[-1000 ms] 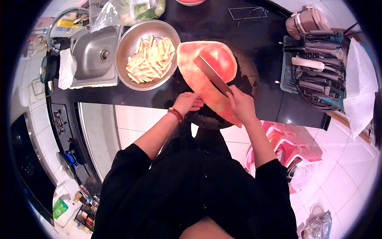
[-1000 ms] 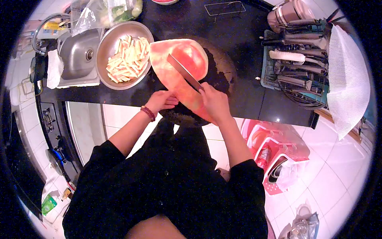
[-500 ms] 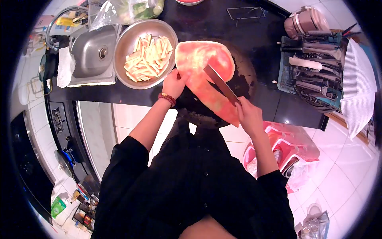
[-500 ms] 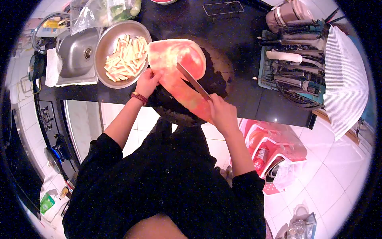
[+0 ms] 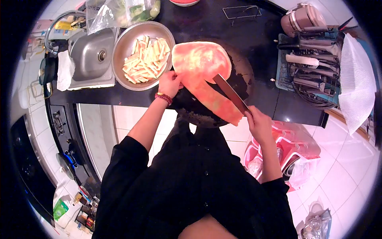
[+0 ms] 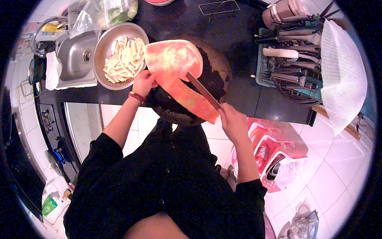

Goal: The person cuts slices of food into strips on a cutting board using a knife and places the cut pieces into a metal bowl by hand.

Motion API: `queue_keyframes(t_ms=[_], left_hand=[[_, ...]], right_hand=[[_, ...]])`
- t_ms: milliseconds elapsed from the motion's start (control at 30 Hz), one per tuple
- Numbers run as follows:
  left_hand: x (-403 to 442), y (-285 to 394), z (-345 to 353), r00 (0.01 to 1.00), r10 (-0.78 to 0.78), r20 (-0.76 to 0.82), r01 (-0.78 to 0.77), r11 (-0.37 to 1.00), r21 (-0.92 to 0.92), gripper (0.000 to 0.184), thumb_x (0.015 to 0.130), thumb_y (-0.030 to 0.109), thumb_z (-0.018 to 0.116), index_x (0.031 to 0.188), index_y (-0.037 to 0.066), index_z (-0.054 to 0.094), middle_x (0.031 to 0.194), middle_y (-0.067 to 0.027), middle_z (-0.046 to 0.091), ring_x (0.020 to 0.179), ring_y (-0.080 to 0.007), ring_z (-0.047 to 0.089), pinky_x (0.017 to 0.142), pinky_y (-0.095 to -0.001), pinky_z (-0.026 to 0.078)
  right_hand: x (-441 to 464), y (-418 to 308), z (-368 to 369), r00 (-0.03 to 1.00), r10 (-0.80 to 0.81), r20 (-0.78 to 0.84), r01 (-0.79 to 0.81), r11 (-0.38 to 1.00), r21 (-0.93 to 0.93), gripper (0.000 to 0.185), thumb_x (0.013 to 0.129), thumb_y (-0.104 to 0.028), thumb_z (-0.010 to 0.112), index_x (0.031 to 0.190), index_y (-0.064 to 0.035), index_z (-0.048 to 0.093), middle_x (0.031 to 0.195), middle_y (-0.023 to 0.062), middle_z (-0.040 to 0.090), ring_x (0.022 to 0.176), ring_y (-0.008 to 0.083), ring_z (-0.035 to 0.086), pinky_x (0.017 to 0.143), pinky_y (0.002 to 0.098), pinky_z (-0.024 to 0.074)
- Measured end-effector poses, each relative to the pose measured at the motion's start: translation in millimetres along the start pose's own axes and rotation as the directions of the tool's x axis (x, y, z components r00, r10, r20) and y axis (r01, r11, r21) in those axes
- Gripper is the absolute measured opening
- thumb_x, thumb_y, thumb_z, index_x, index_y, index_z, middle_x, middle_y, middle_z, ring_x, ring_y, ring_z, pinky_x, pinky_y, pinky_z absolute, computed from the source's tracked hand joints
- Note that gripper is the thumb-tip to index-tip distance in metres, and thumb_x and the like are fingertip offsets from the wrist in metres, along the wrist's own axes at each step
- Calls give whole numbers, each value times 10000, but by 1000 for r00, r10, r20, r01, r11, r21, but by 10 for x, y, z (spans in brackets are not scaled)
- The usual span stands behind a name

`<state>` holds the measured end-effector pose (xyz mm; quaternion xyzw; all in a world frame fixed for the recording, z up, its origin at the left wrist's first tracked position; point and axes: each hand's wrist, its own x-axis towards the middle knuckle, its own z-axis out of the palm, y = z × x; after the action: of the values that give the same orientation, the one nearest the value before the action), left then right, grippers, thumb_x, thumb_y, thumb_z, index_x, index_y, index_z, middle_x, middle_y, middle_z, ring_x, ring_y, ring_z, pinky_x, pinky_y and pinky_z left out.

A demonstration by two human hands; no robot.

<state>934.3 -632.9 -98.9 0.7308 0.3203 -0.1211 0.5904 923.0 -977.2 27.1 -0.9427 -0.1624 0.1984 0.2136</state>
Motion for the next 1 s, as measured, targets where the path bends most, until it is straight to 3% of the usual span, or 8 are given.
queue_keyframes(t_ms=[133,267,333,467,567,700,800,1000], left_hand=[[-56,-3,-8,1000,-23,-3,23,1000,-8,286,917,225,707,835,-47,677,747,-88,702,635,-136,694,551,-261,584],[-49,24,-29,997,-73,-6,73,997,-40,290,895,233,722,820,-42,669,733,-102,699,657,-174,702,576,-297,576],[-59,180,-92,973,227,39,-220,869,442,310,850,269,750,892,-26,663,768,-133,705,702,-236,706,640,-351,564],[-60,754,-65,900,434,-47,-373,820,434,471,813,340,764,1125,12,631,925,-183,715,844,-330,701,752,-401,549],[245,1030,-7,790,613,-23,-491,654,576,443,825,321,739,1157,42,654,1025,-188,720,967,-362,689,835,-442,545],[567,1211,-63,850,495,180,-502,660,559,314,824,262,709,1072,70,704,1018,-181,720,973,-369,680,850,-451,541],[531,1263,-108,850,443,285,-484,447,752,232,829,246,658,970,80,738,948,-190,712,915,-375,683,817,-452,545],[400,1018,-201,843,502,194,-489,565,664,248,834,271,665,983,91,748,863,-200,711,837,-377,691,781,-449,552]], right_hand=[[-250,122,88,996,13,-89,-2,993,121,125,939,-142,632,1018,-49,607,824,165,670,724,366,657,619,399,500],[-552,164,177,971,220,-95,-175,920,350,119,962,-131,619,971,-13,602,695,99,637,585,199,615,544,312,453],[-655,173,207,946,314,-82,-249,864,438,138,977,-136,601,954,0,601,648,34,603,534,90,538,501,262,403],[-729,212,313,928,352,-121,-250,831,497,139,978,-143,599,942,-9,594,631,29,590,523,80,529,497,257,399],[-748,202,371,914,394,-93,-303,819,486,131,985,-161,583,987,-30,593,634,87,597,533,174,574,515,316,430],[-765,145,398,911,404,-81,-313,806,503,129,983,-161,585,981,-31,589,627,82,593,528,171,578,510,319,428],[-782,184,461,908,415,-60,-331,797,505,127,983,-158,584,989,-31,590,637,88,602,537,179,594,513,323,435],[-727,134,439,929,339,-148,-248,867,432,125,983,-147,579,1043,-42,610,678,116,631,567,232,630,531,342,459]])
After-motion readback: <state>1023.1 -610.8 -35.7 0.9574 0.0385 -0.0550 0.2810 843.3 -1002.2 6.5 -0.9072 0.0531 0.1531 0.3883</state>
